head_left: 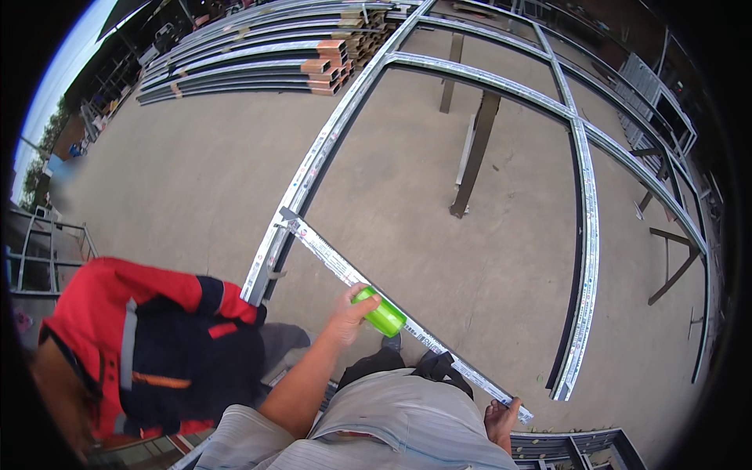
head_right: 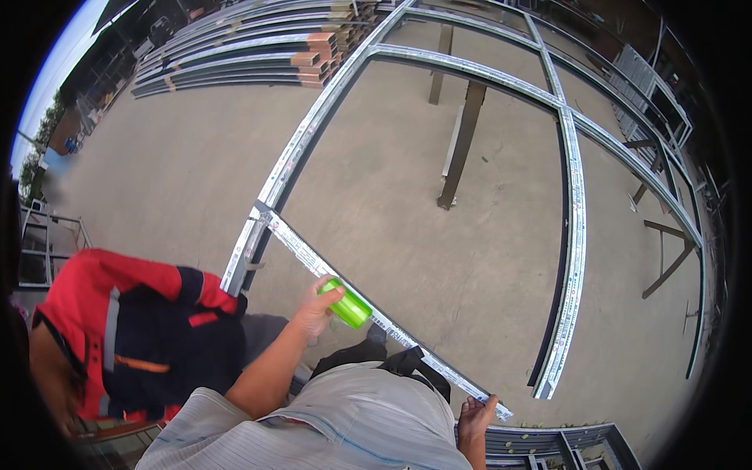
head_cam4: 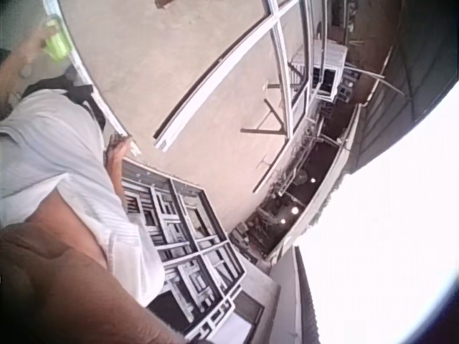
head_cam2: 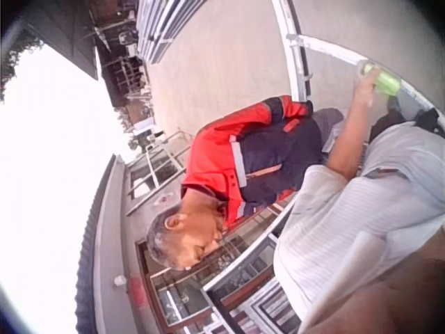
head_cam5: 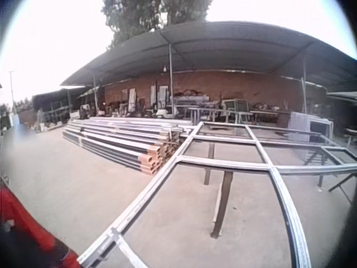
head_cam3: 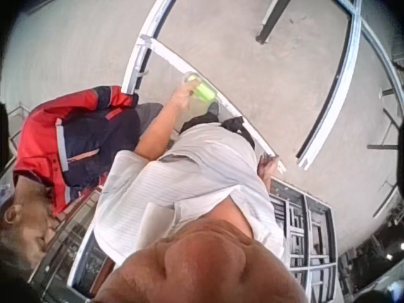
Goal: The person applies green tape to the edges of long metal frame profiles laid on a workbench. They repeatedly pull tape from a roll and press it along the frame edges, moving between sections of the frame.
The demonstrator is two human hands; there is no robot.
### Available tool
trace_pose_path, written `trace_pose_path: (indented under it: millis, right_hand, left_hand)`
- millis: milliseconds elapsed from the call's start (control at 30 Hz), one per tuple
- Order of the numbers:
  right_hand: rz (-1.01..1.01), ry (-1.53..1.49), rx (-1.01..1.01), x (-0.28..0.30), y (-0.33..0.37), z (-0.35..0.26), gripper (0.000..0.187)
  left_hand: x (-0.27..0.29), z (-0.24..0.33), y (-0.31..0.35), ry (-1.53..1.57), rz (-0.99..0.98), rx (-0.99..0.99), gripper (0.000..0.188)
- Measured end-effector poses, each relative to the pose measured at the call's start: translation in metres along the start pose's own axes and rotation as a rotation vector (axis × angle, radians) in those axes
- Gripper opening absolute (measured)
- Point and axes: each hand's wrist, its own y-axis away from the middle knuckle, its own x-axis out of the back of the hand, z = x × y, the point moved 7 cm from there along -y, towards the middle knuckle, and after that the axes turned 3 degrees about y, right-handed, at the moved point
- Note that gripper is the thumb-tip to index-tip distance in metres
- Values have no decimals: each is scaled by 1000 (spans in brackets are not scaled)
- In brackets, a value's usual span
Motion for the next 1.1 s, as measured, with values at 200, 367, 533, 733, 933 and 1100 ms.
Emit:
trace_pose_path:
  millis: [200, 367, 533, 733, 933, 1100]
  right_hand:
    - [-59, -129, -37, -27, -14, 17, 37]
    - [-55, -217, -17, -54, -42, 7, 35]
    - [-52, -284, -40, -121, -88, -25, 33]
    - [-126, -289, -84, -221, -145, -97, 31]
    - [-151, -307, -64, -285, -180, -169, 30]
    - [-85, -325, -24, -324, -206, -201, 30]
  left_hand:
    - [-47, 3, -44, -83, -133, 78, 44]
    - [-87, 7, -82, -248, -232, 108, 43]
    - [-127, 16, -143, -346, -280, 134, 39]
    - [-178, 43, -230, -409, -228, 50, 34]
    - [-240, 78, -302, -283, -179, 89, 44]
    - [-282, 96, -362, -259, -173, 135, 48]
